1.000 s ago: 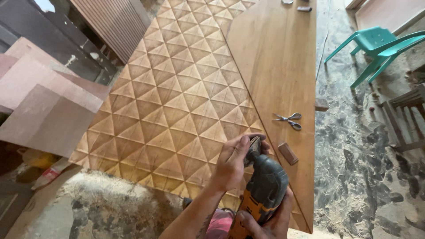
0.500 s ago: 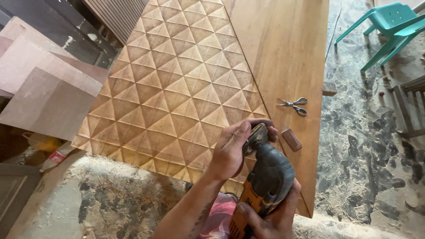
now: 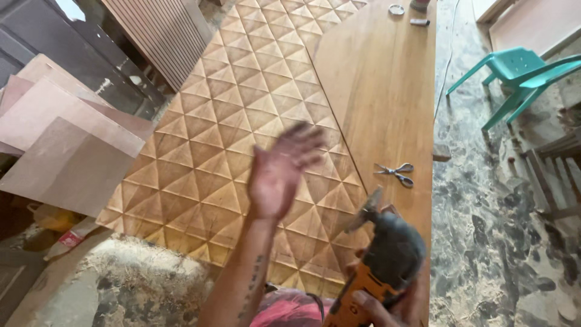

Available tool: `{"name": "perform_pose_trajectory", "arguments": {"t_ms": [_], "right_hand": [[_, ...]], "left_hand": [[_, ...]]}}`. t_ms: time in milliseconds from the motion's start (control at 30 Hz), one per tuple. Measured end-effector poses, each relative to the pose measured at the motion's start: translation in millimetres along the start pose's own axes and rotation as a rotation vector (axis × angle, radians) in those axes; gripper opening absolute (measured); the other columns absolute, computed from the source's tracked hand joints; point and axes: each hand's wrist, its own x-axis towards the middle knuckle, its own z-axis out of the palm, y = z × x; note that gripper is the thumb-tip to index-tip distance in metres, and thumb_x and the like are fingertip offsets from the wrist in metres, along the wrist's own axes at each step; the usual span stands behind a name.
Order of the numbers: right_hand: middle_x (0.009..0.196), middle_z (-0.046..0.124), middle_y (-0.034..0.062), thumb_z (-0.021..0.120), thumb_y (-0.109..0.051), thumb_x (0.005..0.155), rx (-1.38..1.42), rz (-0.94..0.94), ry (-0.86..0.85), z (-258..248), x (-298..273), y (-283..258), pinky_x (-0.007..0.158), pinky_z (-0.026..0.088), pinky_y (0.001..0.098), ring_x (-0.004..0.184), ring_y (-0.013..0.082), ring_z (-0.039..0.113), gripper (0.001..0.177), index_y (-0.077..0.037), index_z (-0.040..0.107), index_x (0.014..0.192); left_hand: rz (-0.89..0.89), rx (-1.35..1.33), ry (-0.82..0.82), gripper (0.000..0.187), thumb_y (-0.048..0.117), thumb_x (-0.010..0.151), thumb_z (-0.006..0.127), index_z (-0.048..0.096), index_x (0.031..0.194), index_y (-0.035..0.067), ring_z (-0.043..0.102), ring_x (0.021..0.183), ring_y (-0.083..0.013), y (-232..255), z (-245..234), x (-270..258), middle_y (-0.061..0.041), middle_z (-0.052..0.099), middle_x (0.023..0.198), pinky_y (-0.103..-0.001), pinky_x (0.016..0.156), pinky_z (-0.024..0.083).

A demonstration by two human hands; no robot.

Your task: The person uses an electric sander to smooth the surface of a large wooden board with a geometric pattern. They move the sander along the edges and across the surface of the board, which is resting on a workbench.

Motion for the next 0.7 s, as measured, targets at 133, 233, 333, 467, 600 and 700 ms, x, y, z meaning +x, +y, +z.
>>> {"name": "perform_pose_trajectory", "arguments": {"t_ms": [133,233,333,467,600,700], "right_hand": [[0.114,0.071,0.0273,0.074,0.001,0.060,0.033,-0.003,-0.084,-8.2,4.6,21.7,0.085,0.062,0.0484,0.097,0.0372,0.076,0.098,0.001,0.037,0.150],[0.109,0.072,0.0271,0.070,-0.002,0.063,0.038,-0.013,-0.075,7.5,-9.2,36.2,0.078,0.062,0.0473,0.089,0.0366,0.076,0.096,0.000,0.037,0.153],[0.109,0.072,0.0246,0.071,-0.002,0.061,0.063,-0.075,-0.182,15.2,11.3,28.4,0.078,0.064,0.0477,0.088,0.0358,0.077,0.095,0.000,0.035,0.149],[0.107,0.071,0.0192,0.070,-0.005,0.055,0.081,0.061,-0.038,12.0,-7.2,5.2,0.076,0.064,0.0463,0.087,0.0325,0.076,0.098,-0.001,0.040,0.148],[0.108,0.069,0.0235,0.074,-0.004,0.060,0.225,0.098,-0.154,8.8,-7.9,13.3,0.076,0.062,0.0492,0.090,0.0346,0.074,0.090,0.003,0.041,0.143],[0.104,0.071,0.0284,0.075,-0.004,0.062,0.161,0.140,-0.175,22.7,-8.8,29.9,0.075,0.063,0.0494,0.087,0.0370,0.075,0.088,0.003,0.045,0.144]], "left_hand": [[0.191,0.277,0.055,0.082,0.073,0.107,0.034,0.040,0.157,0.009,0.049,0.143,-0.0260,19.1,-7.5,3.9,-0.013,0.049,0.158,-0.050,0.122,0.038],[-0.052,0.313,-0.252,0.099,0.086,0.099,0.030,0.027,0.166,0.013,0.028,0.163,-0.0264,-30.5,57.7,-15.4,-0.008,0.025,0.175,-0.051,0.135,0.022],[-0.125,0.480,-0.291,0.106,0.090,0.094,0.027,0.016,0.167,0.014,0.022,0.169,-0.0303,-11.2,61.4,-11.1,-0.008,0.016,0.180,-0.054,0.135,0.022],[-0.030,0.342,-0.180,0.106,0.088,0.094,0.035,0.015,0.169,0.016,0.026,0.164,-0.0361,25.1,41.3,3.8,-0.012,0.021,0.177,-0.058,0.132,0.025],[0.039,0.442,-0.101,0.102,0.090,0.094,0.032,0.023,0.164,0.016,0.026,0.162,-0.0361,42.6,45.5,-2.5,-0.014,0.027,0.173,-0.058,0.130,0.022],[-0.071,0.558,-0.218,0.104,0.094,0.089,0.026,0.028,0.158,0.015,0.022,0.164,-0.0339,24.1,75.4,-20.8,-0.014,0.025,0.172,-0.057,0.136,0.018]]}}
